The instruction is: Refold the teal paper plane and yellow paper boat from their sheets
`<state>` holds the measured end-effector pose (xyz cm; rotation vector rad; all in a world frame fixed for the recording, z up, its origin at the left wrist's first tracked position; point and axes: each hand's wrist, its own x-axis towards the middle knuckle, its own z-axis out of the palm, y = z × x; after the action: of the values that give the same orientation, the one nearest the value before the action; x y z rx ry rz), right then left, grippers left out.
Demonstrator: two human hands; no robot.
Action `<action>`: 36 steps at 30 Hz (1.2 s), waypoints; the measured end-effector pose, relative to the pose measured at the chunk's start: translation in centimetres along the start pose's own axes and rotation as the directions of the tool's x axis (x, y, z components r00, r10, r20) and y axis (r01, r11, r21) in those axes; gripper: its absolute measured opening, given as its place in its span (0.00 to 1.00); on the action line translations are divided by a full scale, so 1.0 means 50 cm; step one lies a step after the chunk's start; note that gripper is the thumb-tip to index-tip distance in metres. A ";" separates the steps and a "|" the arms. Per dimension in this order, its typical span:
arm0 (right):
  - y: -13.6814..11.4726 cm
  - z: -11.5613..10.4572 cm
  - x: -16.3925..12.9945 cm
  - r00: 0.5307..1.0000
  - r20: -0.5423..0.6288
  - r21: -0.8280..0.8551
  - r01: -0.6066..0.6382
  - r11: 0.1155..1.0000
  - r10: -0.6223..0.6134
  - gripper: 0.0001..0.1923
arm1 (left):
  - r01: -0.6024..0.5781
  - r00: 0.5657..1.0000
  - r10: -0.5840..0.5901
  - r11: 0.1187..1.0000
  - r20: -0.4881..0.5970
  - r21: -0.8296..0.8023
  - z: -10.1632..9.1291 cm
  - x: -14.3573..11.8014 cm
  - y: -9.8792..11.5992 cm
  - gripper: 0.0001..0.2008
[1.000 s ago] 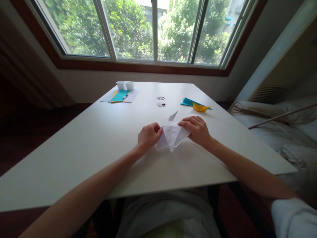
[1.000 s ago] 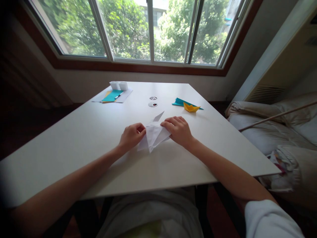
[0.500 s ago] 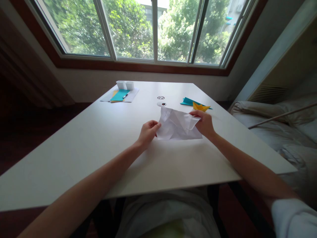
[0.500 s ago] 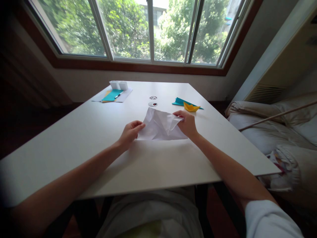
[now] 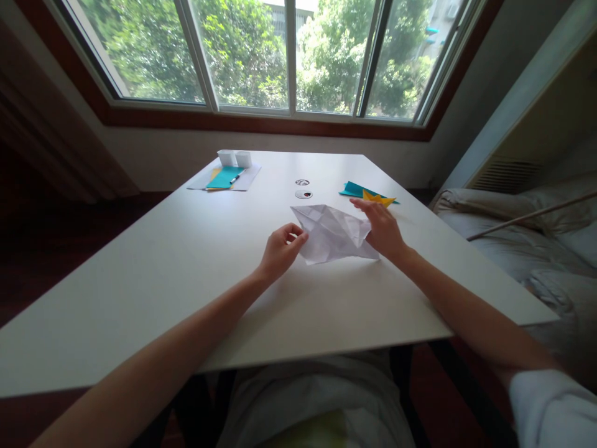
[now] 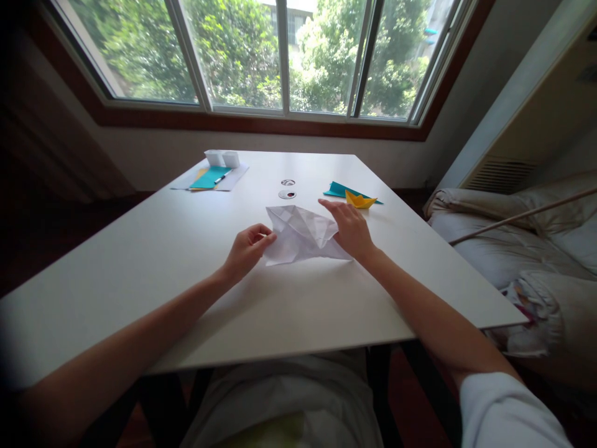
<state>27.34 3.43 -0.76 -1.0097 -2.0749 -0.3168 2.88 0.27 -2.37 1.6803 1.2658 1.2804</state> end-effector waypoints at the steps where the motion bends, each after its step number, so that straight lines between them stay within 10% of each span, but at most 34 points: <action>1: -0.005 -0.003 0.000 0.996 0.027 -0.028 0.087 0.996 -0.086 0.23 | -0.018 1.000 0.018 0.999 0.003 0.042 0.000 -0.001 -0.001 0.10; 9: -0.035 -0.017 0.004 0.906 0.266 0.002 0.340 0.940 -0.328 0.24 | -0.174 0.976 0.201 0.953 -0.088 0.247 -0.002 0.002 0.001 0.06; 22: -0.051 -0.018 0.014 0.955 0.132 -0.061 0.276 0.959 -0.266 0.18 | -0.339 0.840 0.490 0.810 -0.234 0.478 -0.012 0.008 0.031 0.06; 29: -0.071 0.017 0.005 0.984 -0.144 0.209 -0.074 0.975 0.105 0.19 | -0.491 0.794 0.607 0.667 -0.027 0.561 0.003 -0.003 0.032 0.07; 36: -0.086 0.040 -0.008 0.969 -0.068 0.475 -0.179 0.861 0.239 0.15 | -0.553 0.735 0.672 0.517 0.090 0.653 0.008 -0.004 0.025 0.05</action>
<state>23.18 1.47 -1.89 -0.8783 -1.7822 0.2231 3.63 -0.28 -1.42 2.7775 1.3509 1.5044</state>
